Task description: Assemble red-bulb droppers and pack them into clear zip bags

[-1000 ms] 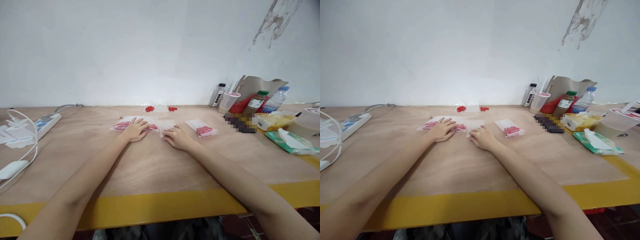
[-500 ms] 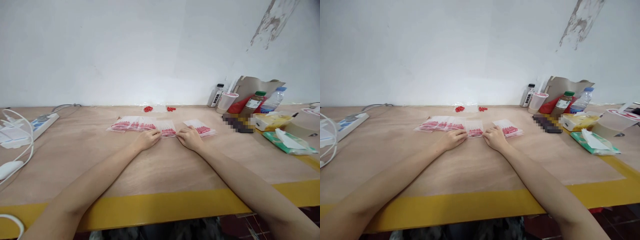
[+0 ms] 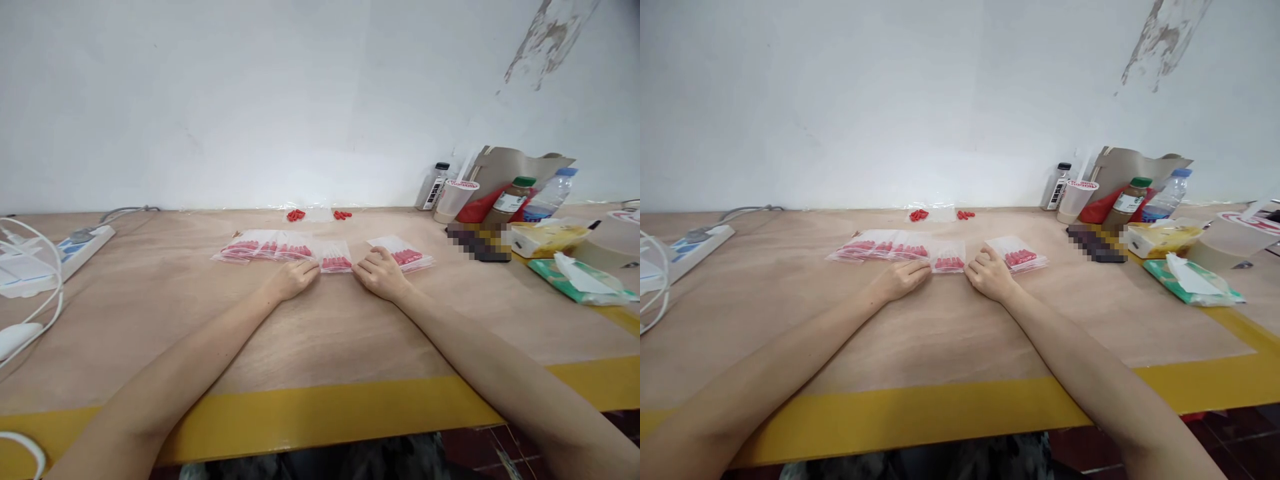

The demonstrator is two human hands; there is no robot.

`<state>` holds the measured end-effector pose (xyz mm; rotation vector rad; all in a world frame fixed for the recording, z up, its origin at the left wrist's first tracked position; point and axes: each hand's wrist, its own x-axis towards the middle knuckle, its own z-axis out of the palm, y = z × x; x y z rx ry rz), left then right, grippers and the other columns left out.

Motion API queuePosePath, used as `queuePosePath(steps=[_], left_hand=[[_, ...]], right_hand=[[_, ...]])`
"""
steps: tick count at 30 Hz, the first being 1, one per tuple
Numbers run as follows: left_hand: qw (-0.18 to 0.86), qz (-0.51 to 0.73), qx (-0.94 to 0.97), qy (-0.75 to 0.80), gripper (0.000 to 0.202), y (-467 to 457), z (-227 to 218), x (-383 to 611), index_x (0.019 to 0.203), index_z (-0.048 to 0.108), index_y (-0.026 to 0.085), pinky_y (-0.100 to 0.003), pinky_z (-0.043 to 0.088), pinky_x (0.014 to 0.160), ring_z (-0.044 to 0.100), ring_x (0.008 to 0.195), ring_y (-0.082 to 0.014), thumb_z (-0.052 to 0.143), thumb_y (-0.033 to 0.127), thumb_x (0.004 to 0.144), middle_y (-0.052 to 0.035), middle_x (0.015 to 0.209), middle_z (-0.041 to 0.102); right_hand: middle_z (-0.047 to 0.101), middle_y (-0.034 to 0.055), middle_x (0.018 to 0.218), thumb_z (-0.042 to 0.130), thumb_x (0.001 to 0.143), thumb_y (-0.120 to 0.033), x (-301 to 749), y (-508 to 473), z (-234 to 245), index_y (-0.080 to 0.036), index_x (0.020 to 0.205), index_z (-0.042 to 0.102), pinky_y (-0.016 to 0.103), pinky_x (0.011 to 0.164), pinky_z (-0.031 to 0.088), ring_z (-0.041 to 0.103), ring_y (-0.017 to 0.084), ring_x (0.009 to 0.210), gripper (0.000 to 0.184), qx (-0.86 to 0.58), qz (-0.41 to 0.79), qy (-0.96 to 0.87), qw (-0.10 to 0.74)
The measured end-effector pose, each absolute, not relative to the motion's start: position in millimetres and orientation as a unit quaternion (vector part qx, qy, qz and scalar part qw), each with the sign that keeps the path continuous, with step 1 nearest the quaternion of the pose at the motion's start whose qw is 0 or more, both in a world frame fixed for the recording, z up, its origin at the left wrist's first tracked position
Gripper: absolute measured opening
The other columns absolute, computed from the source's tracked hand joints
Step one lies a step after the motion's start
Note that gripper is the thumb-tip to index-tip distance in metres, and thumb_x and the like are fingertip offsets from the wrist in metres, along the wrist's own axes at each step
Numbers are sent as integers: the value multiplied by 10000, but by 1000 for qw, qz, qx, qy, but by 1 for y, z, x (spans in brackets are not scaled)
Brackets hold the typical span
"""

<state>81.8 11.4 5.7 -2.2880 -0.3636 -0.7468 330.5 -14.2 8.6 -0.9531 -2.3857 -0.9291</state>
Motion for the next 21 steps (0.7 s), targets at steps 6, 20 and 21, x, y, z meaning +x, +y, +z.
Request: queuePosePath(steps=[6, 20, 21], left_hand=[[336, -298, -883, -135, 213, 12, 6, 82, 833, 602, 126, -257, 540, 661, 642, 764, -149, 394, 109, 876, -74, 874, 668], [282, -394, -861, -150, 132, 11, 7, 81, 789, 611, 154, -241, 545, 672, 644, 710, -124, 487, 156, 833, -43, 821, 683], [276, -392, -864, -154, 131, 10, 7, 82, 787, 612, 154, -244, 544, 671, 642, 710, -126, 488, 160, 831, -44, 819, 681]], right_hand=[[548, 25, 610, 332, 869, -116, 330, -14, 8, -185, 672, 600, 331, 854, 285, 419, 138, 632, 339, -324, -366, -849, 201], [606, 7, 651, 429, 850, -163, 327, -15, 9, -184, 744, 615, 332, 830, 245, 455, 118, 673, 215, -318, -379, -825, 275], [613, 3, 658, 438, 848, -165, 327, -14, 8, -187, 760, 618, 334, 835, 246, 458, 117, 677, 202, -310, -381, -825, 278]])
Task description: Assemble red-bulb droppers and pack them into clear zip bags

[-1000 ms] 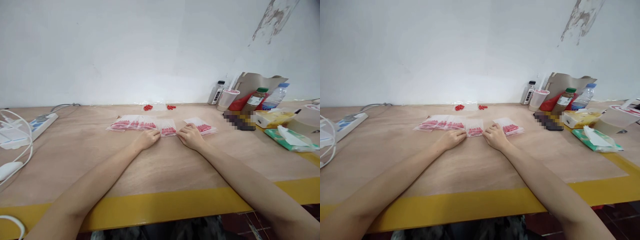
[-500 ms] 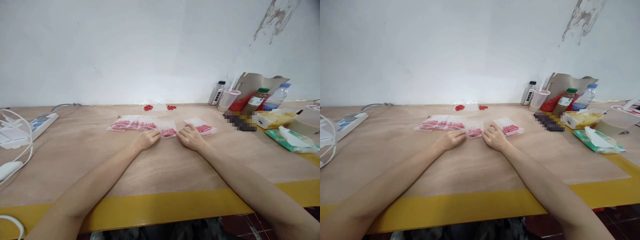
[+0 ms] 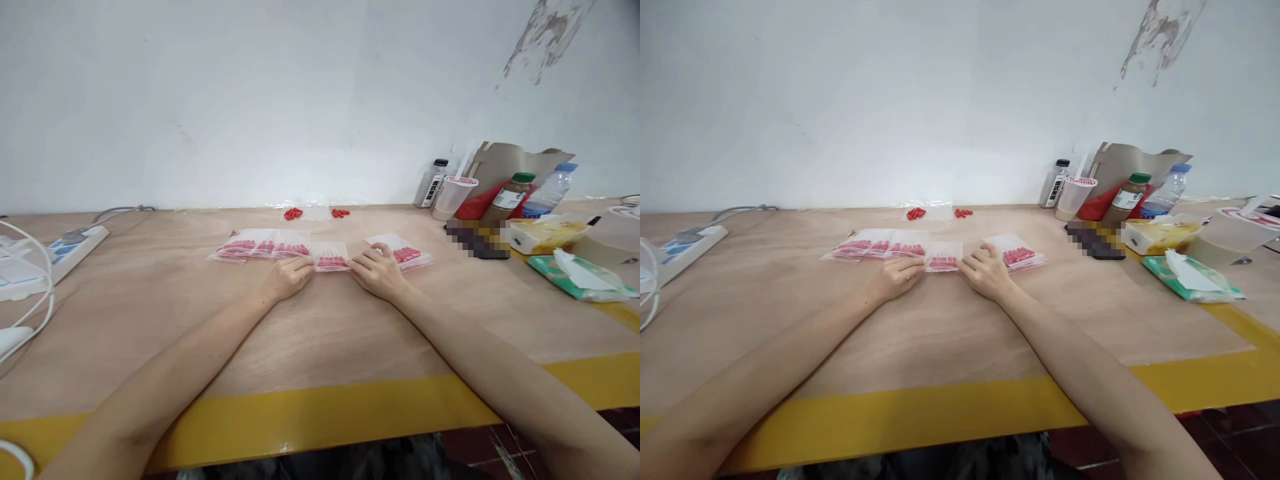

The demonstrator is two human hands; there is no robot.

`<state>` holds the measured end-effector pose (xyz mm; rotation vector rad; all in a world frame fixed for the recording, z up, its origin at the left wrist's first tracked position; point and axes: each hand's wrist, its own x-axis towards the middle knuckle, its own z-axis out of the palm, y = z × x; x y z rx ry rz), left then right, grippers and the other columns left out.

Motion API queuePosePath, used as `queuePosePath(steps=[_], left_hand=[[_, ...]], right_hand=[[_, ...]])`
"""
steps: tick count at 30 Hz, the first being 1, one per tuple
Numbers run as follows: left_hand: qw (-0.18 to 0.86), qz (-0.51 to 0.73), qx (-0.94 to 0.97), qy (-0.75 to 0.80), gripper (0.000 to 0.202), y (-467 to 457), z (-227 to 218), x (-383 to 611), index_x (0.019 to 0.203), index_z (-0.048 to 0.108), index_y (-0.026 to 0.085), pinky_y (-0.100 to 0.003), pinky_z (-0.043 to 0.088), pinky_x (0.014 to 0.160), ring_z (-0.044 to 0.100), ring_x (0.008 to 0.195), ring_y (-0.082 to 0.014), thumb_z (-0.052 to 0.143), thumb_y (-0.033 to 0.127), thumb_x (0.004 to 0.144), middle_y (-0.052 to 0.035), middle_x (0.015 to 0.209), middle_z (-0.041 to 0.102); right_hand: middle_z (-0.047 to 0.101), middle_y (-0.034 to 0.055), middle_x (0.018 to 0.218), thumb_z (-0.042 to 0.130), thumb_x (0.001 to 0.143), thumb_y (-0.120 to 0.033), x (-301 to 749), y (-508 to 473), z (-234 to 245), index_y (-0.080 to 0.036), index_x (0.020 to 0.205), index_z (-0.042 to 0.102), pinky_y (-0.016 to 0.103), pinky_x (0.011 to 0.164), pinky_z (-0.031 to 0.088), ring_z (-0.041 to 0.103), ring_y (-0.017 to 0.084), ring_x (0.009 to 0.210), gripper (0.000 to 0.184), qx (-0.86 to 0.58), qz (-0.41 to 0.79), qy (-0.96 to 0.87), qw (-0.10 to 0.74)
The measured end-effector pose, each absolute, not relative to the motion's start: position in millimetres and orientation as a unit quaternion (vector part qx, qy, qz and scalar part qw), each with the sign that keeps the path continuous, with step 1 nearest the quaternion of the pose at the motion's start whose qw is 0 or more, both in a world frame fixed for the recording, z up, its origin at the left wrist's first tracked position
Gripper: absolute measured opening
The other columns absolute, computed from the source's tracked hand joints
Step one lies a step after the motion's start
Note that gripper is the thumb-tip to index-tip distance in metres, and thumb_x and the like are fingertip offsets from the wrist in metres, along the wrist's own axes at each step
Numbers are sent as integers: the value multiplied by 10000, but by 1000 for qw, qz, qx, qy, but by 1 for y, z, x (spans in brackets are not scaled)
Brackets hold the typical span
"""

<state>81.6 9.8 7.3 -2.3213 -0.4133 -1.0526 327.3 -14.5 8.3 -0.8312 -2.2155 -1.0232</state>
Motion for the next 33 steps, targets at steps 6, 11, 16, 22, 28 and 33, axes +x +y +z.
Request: queuePosePath(steps=[6, 11, 16, 22, 28, 33], left_hand=[[234, -369, -879, -190, 142, 3, 12, 97, 887, 616, 154, -314, 517, 760, 613, 838, -169, 517, 234, 824, -69, 880, 665], [263, -398, -867, -146, 109, 1, 9, 117, 814, 618, 158, -274, 513, 674, 616, 742, -144, 512, 177, 826, -40, 819, 676], [291, -394, -862, -131, 110, 0, 10, 121, 797, 611, 147, -277, 501, 641, 618, 709, -146, 505, 157, 827, -41, 805, 677], [316, -379, -861, -124, 111, -2, 14, 120, 778, 590, 137, -279, 488, 635, 608, 693, -147, 493, 139, 830, -41, 777, 671], [351, -355, -858, -123, 95, 4, 15, 105, 829, 575, 139, -288, 485, 657, 602, 706, -148, 481, 123, 837, -44, 808, 664], [368, -336, -858, -121, 104, 10, 17, 91, 850, 572, 124, -297, 486, 681, 597, 711, -151, 472, 102, 834, -60, 810, 658]], right_hand=[[610, -3, 624, 450, 835, -147, 318, -18, 7, -181, 710, 616, 343, 839, 245, 456, 112, 655, 210, -314, -368, -827, 288], [606, 2, 613, 438, 846, -176, 307, -25, 8, -174, 694, 615, 345, 828, 241, 453, 109, 626, 234, -321, -349, -828, 299], [613, -1, 632, 439, 852, -186, 306, -27, 8, -175, 742, 624, 337, 824, 245, 463, 110, 637, 215, -320, -348, -826, 307], [623, 2, 661, 430, 844, -136, 306, -27, 7, -189, 779, 620, 335, 824, 237, 474, 112, 666, 208, -320, -342, -833, 294], [638, -14, 686, 453, 809, -102, 312, -24, 5, -188, 794, 608, 343, 832, 243, 485, 109, 670, 178, -305, -342, -826, 329], [651, -8, 717, 457, 798, -106, 317, -21, 4, -192, 795, 608, 344, 841, 236, 506, 113, 687, 173, -323, -298, -825, 355]])
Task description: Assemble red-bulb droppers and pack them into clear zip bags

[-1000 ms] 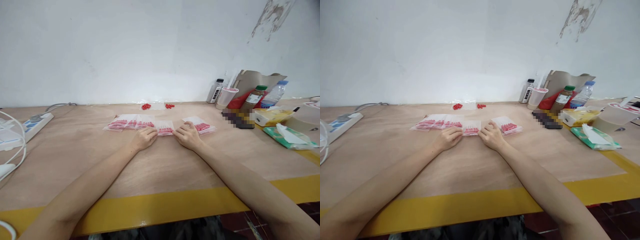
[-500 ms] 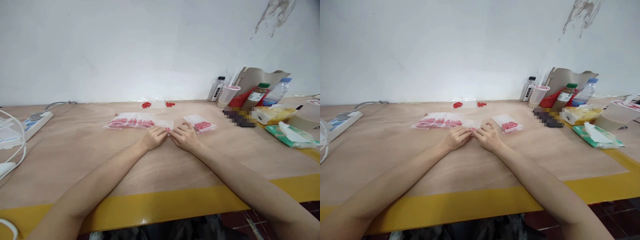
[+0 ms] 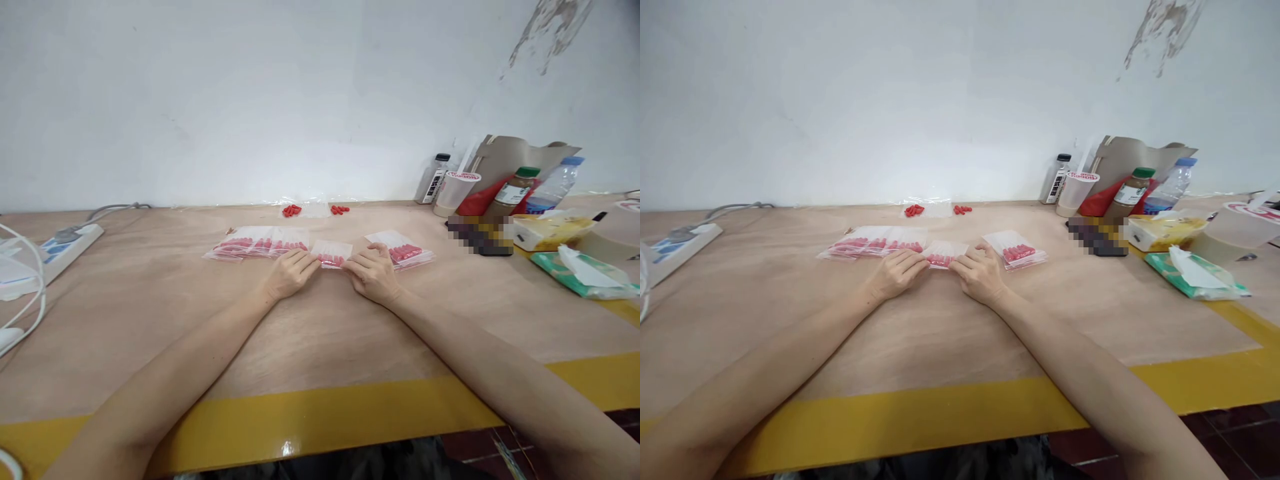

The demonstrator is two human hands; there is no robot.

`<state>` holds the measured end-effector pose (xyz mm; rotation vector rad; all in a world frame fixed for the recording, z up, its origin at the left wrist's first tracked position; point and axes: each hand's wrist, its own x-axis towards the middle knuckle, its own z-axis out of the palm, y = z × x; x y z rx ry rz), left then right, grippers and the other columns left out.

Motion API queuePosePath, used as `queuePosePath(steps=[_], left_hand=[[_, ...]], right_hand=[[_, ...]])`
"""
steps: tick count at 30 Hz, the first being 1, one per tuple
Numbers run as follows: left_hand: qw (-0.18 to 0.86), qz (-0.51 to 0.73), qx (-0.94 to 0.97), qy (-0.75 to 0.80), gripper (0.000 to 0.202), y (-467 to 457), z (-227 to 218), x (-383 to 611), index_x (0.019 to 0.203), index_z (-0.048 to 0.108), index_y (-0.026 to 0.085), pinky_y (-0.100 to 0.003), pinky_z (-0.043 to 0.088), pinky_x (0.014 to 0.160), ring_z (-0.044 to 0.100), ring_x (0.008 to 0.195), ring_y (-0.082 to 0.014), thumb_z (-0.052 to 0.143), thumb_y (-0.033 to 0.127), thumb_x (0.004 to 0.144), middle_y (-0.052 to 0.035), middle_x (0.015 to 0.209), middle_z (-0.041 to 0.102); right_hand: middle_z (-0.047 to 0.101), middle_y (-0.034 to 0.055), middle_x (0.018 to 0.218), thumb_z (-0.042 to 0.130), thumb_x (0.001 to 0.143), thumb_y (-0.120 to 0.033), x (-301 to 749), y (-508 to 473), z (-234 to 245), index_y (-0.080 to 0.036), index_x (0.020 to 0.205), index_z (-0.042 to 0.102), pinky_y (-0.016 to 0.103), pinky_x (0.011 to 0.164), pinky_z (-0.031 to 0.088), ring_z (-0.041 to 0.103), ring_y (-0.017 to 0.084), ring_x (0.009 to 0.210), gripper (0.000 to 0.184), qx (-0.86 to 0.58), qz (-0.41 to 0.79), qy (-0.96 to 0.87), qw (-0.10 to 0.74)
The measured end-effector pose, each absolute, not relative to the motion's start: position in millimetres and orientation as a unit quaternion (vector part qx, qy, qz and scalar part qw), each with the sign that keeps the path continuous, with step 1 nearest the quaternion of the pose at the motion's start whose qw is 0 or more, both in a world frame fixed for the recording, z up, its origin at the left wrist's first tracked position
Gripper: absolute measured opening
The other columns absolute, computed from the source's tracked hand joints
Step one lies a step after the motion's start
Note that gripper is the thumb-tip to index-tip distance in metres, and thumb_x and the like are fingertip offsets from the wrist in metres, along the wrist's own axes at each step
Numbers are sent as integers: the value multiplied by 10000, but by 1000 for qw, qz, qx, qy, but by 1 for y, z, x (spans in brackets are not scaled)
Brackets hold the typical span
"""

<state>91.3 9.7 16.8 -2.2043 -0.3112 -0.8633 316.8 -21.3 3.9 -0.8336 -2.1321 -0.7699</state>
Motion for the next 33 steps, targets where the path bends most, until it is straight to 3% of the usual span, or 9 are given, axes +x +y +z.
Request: queuePosePath(steps=[8, 14, 21, 25, 28, 33], left_hand=[[364, -301, -866, -161, 178, 10, 17, 83, 824, 581, 134, -288, 477, 675, 596, 731, -152, 407, 119, 861, -64, 793, 648], [346, -299, -869, -188, 233, 11, 12, 83, 724, 565, 144, -276, 462, 638, 579, 680, -143, 388, 146, 876, -55, 723, 620], [316, -279, -889, -177, 256, 6, 11, 91, 690, 557, 149, -271, 447, 619, 563, 640, -135, 390, 161, 884, -40, 677, 602], [275, -260, -911, -163, 189, 5, 17, 86, 829, 598, 166, -311, 455, 746, 587, 792, -168, 456, 285, 864, -52, 814, 642], [273, -267, -889, -252, 299, 9, 23, 72, 1034, 576, 183, -462, 359, 916, 517, 1032, -269, 523, 373, 809, -103, 1054, 609], [269, -253, -851, -374, 354, 21, 19, 50, 1113, 550, 180, -534, 289, 948, 458, 1116, -320, 523, 348, 803, -152, 1168, 544]], right_hand=[[636, -3, 671, 442, 813, -134, 326, -18, 7, -189, 714, 596, 354, 875, 194, 504, 119, 677, 192, -372, -276, -822, 332], [583, 9, 599, 422, 818, -154, 327, -18, 8, -166, 625, 552, 336, 818, 222, 443, 119, 603, 233, -395, -289, -815, 312], [637, 53, 886, 465, 833, -218, 316, -22, 7, -194, 935, 607, 332, 719, 244, 488, 169, 773, 177, -385, -315, -828, 259], [652, 34, 803, 442, 840, -139, 314, -22, 5, -193, 933, 630, 299, 630, 278, 497, 148, 724, 217, -372, -333, -836, 229], [653, 45, 801, 426, 845, -118, 326, -21, 9, -182, 941, 638, 277, 607, 318, 520, 143, 744, 241, -367, -332, -833, 248], [664, 50, 869, 412, 849, -115, 364, -11, 19, -201, 972, 642, 269, 672, 395, 561, 152, 799, 274, -386, -331, -809, 295]])
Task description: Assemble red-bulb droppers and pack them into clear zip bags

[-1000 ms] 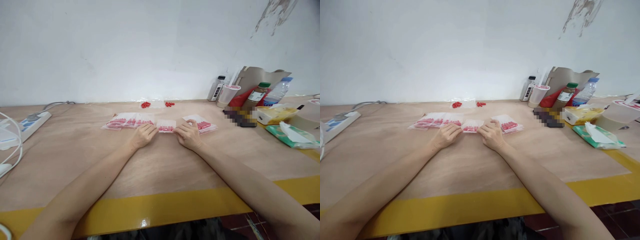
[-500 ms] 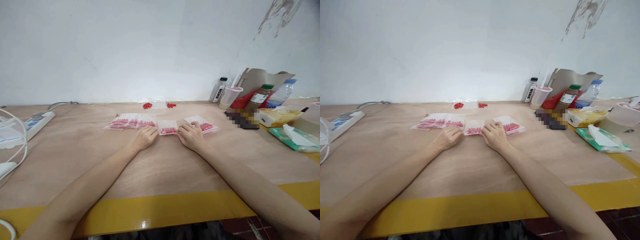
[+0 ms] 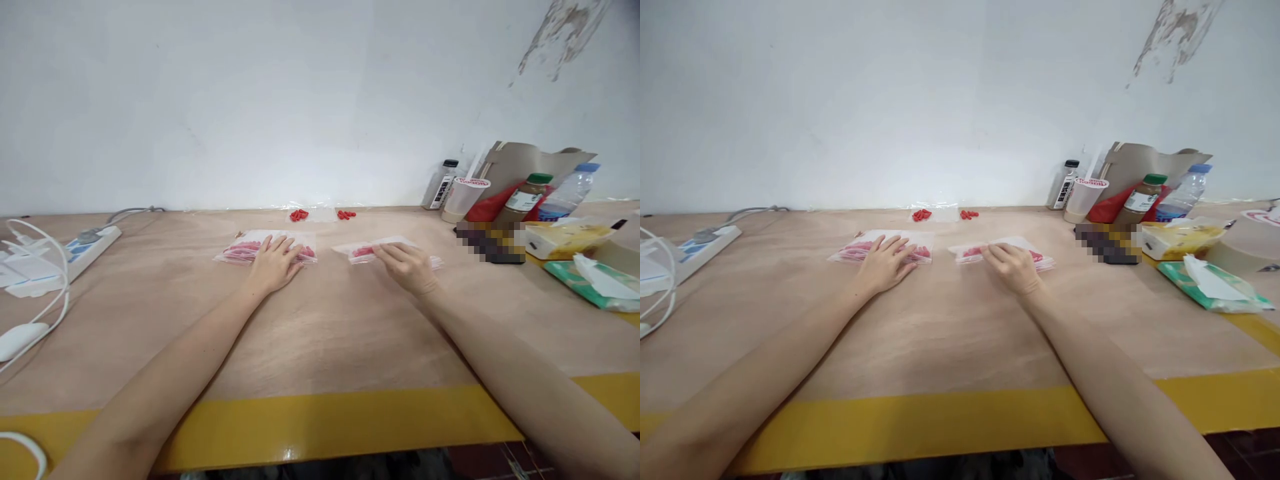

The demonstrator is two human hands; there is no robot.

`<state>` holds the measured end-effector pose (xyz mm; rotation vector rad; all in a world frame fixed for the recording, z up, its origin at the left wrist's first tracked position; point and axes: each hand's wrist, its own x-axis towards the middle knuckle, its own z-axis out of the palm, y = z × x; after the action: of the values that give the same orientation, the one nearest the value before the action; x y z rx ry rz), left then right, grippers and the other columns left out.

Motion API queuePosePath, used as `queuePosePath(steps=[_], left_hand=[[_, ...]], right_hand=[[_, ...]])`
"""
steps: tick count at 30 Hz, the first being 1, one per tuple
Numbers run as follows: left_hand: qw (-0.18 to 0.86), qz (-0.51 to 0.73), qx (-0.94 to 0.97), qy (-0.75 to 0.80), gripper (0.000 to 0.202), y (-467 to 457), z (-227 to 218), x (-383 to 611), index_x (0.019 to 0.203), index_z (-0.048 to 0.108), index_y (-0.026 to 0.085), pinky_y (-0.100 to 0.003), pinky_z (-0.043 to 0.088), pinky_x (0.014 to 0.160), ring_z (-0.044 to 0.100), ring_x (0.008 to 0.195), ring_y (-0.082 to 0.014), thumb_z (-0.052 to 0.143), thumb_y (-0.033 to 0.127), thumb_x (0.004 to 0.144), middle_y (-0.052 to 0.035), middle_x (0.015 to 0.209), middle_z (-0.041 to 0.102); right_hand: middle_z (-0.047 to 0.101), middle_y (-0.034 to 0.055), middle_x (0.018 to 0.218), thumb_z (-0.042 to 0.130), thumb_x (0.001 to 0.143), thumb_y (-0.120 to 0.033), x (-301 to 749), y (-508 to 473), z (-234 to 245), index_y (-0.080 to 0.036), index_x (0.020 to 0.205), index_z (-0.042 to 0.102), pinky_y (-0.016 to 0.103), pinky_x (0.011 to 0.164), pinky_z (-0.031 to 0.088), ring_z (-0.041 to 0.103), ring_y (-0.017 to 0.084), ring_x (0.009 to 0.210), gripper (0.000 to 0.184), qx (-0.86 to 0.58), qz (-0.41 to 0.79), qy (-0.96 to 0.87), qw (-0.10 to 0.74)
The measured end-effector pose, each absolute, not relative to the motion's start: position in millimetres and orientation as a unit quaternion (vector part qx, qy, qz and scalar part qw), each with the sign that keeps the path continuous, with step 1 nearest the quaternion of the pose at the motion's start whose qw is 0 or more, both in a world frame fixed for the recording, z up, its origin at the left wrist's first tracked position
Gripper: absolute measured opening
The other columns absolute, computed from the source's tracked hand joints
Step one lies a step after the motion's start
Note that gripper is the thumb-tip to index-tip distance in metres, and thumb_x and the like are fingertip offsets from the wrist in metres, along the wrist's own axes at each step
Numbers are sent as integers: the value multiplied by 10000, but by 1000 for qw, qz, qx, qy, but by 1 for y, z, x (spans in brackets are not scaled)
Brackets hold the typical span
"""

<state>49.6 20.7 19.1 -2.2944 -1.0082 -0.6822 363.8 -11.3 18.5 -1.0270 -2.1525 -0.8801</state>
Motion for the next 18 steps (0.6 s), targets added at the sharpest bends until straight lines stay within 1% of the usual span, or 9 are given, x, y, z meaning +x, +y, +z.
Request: queuePosePath(steps=[3, 5, 9, 12, 15, 18], left_hand=[[252, -240, -851, -394, 314, 25, 14, 45, 1096, 564, 202, -541, 293, 939, 516, 1048, -298, 490, 344, 826, -128, 1101, 590], [239, -234, -853, -400, 283, 27, 13, 45, 1088, 572, 224, -533, 313, 923, 560, 980, -270, 459, 323, 849, -103, 1047, 621], [227, -224, -861, -397, 258, 31, 15, 46, 1028, 615, 238, -481, 378, 875, 583, 938, -236, 401, 273, 888, -64, 1004, 649], [215, -219, -879, -364, 268, 34, 16, 47, 1004, 635, 217, -413, 434, 826, 583, 938, -221, 393, 258, 895, -57, 996, 657], [190, -239, -898, -317, 278, 32, 14, 55, 1009, 637, 218, -380, 450, 836, 582, 960, -203, 385, 257, 899, -56, 1011, 656], [147, -266, -907, -293, 277, 23, 9, 72, 1004, 640, 219, -367, 464, 842, 596, 955, -196, 389, 266, 898, -54, 1006, 661]], right_hand=[[661, 68, 911, 431, 832, -133, 388, -4, 16, -204, 955, 652, 291, 711, 427, 575, 177, 843, 263, -422, -290, -803, 303], [652, 75, 934, 438, 817, -141, 399, -1, 11, -200, 900, 662, 292, 704, 440, 584, 177, 833, 247, -434, -239, -816, 298], [630, 71, 1007, 442, 790, -128, 400, 4, 2, -178, 761, 628, 285, 704, 431, 586, 172, 849, 195, -445, -147, -847, 252], [642, 71, 965, 424, 786, -112, 391, 4, 0, -175, 757, 596, 277, 676, 400, 589, 173, 808, 186, -502, -143, -823, 224], [651, 68, 887, 404, 788, -126, 384, 1, 4, -176, 771, 585, 275, 645, 365, 587, 174, 740, 189, -552, -156, -794, 202], [650, 69, 822, 455, 753, -209, 378, -7, 10, -172, 775, 587, 304, 652, 337, 574, 191, 692, 138, -581, -177, -773, 182]])
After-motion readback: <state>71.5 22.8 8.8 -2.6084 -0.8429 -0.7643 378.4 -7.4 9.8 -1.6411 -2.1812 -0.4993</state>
